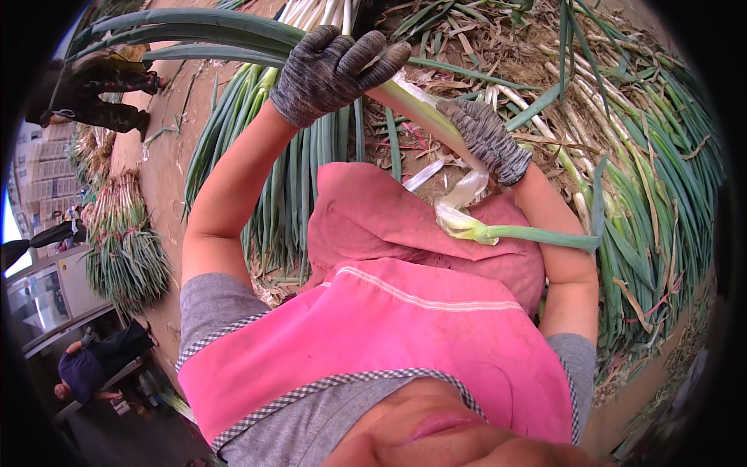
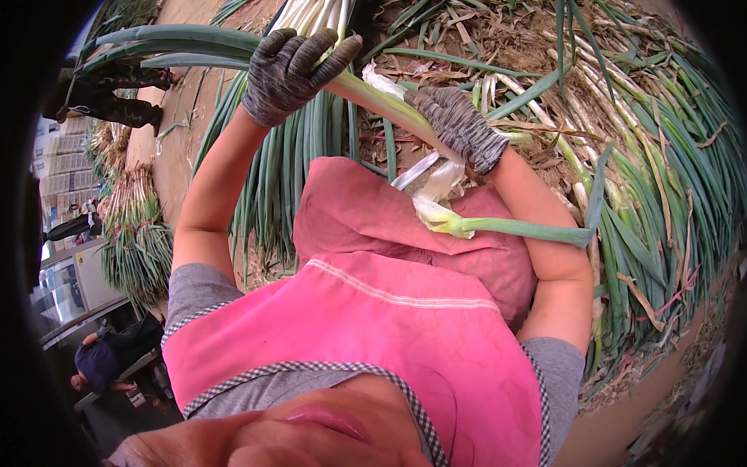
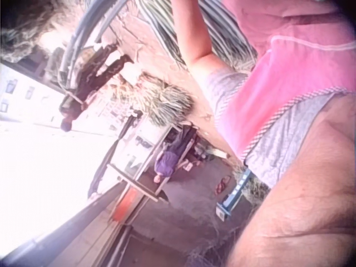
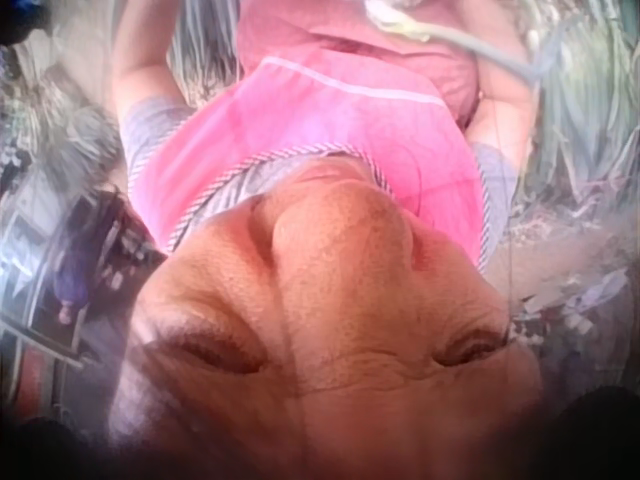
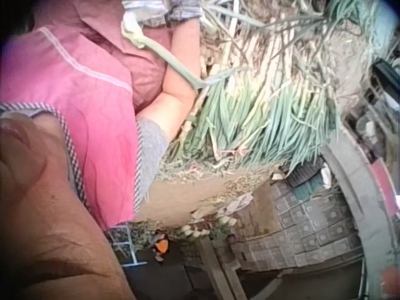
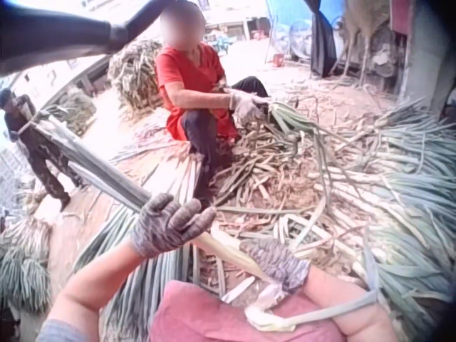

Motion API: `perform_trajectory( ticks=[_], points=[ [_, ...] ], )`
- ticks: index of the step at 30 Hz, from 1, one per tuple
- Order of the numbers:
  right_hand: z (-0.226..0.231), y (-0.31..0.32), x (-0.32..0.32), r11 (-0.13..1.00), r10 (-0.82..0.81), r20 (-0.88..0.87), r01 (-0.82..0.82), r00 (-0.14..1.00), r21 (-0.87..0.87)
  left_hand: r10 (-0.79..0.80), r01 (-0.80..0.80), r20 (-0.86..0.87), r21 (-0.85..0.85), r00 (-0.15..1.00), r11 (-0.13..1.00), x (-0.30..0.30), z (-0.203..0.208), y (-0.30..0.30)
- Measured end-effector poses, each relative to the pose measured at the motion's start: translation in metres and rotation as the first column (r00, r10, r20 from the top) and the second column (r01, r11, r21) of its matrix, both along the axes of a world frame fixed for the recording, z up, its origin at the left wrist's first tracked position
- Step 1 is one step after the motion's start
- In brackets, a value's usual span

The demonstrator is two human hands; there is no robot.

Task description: The person is peeling and cleaning large green onions by hand. They hold each stalk, remove the dirty or dried outer layers, and place the cleaned vegetables into a bundle.

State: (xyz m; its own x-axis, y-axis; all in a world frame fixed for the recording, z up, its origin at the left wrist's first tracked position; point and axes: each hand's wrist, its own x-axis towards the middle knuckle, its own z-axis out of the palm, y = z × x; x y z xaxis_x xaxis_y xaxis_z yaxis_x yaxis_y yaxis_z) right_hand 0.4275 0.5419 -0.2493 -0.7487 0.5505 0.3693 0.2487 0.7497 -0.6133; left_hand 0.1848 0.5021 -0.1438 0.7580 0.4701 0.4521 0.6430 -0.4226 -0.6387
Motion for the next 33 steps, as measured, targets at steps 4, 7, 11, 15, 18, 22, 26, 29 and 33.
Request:
perform_trajectory(
  ticks=[4,7,11,15,18,22,26,29,33],
  points=[
    [0.02,-0.002,0.0,0.967,-0.06,0.022,0.063,0.998,-0.246,0.029,-0.022,-0.073,0.087,0.997,0.996,-0.002,0.005,-0.004],
    [0.036,-0.019,-0.009,0.972,-0.115,-0.138,0.082,0.984,-0.222,0.121,-0.124,-0.089,-0.022,0.989,0.992,-0.006,0.003,-0.002],
    [0.034,-0.018,-0.011,0.983,-0.101,-0.141,0.121,0.985,0.139,0.15,-0.16,-0.098,-0.102,0.984,0.982,-0.002,0.0,-0.003],
    [0.028,-0.018,-0.008,0.98,-0.199,-0.118,0.194,0.973,-0.053,0.126,-0.128,-0.065,-0.038,0.99,0.991,0.006,-0.006,-0.006],
    [0.012,-0.007,-0.004,0.948,-0.298,0.129,0.309,0.946,-0.075,0.091,-0.09,-0.083,0.024,0.992,0.996,0.004,-0.004,-0.01],
    [-0.007,0.02,0.027,0.873,-0.442,0.593,0.476,0.673,0.111,0.269,-0.271,-0.215,0.02,0.939,0.962,-0.02,0.02,-0.023],
    [-0.047,0.059,0.095,0.716,-0.636,0.66,0.625,0.4,0.311,0.413,-0.444,-0.212,-0.125,0.886,0.887,-0.057,0.036,-0.044],
    [-0.066,0.098,0.16,0.55,-0.501,0.855,0.813,0.138,0.191,0.601,-0.629,-0.184,-0.229,0.778,0.743,-0.092,0.042,-0.071],
    [0.031,0.06,0.095,0.616,-0.637,0.55,0.785,0.541,-0.059,0.67,-0.647,-0.071,-0.354,0.739,0.676,-0.095,0.027,-0.086]
  ],
)
